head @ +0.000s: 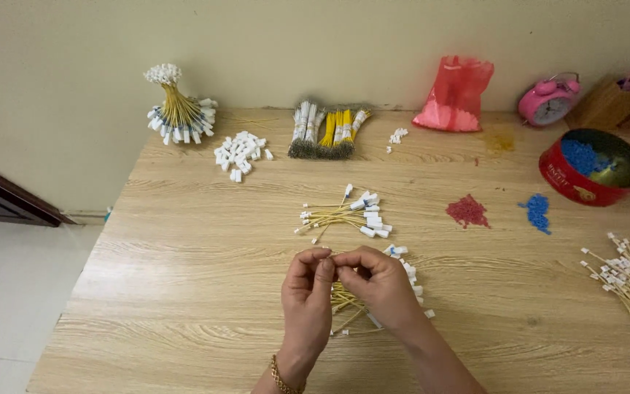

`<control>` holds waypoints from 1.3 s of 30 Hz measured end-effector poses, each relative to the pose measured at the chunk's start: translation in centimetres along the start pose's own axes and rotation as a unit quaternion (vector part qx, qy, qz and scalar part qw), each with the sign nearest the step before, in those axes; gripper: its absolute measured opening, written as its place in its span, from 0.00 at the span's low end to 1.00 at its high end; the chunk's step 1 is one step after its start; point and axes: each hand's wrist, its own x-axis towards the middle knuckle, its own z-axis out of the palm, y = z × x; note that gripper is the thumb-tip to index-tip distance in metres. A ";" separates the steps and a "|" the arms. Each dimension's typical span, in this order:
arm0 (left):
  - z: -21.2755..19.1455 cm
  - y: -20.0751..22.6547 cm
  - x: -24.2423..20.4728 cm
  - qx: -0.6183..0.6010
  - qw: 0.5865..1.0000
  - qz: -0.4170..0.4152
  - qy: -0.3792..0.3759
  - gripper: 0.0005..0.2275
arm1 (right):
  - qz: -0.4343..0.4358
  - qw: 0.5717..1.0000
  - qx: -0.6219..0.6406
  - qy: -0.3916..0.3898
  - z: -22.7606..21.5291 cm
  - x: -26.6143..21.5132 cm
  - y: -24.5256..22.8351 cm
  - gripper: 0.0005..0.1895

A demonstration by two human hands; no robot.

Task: Manually attaching small white plastic connector heads to bundles of thin yellow wires.

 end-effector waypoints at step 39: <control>-4.3 -5.2 13.3 0.708 0.679 0.188 -0.043 0.08 | 0.085 0.869 -0.390 0.294 -19.4 2.8 10.4 0.09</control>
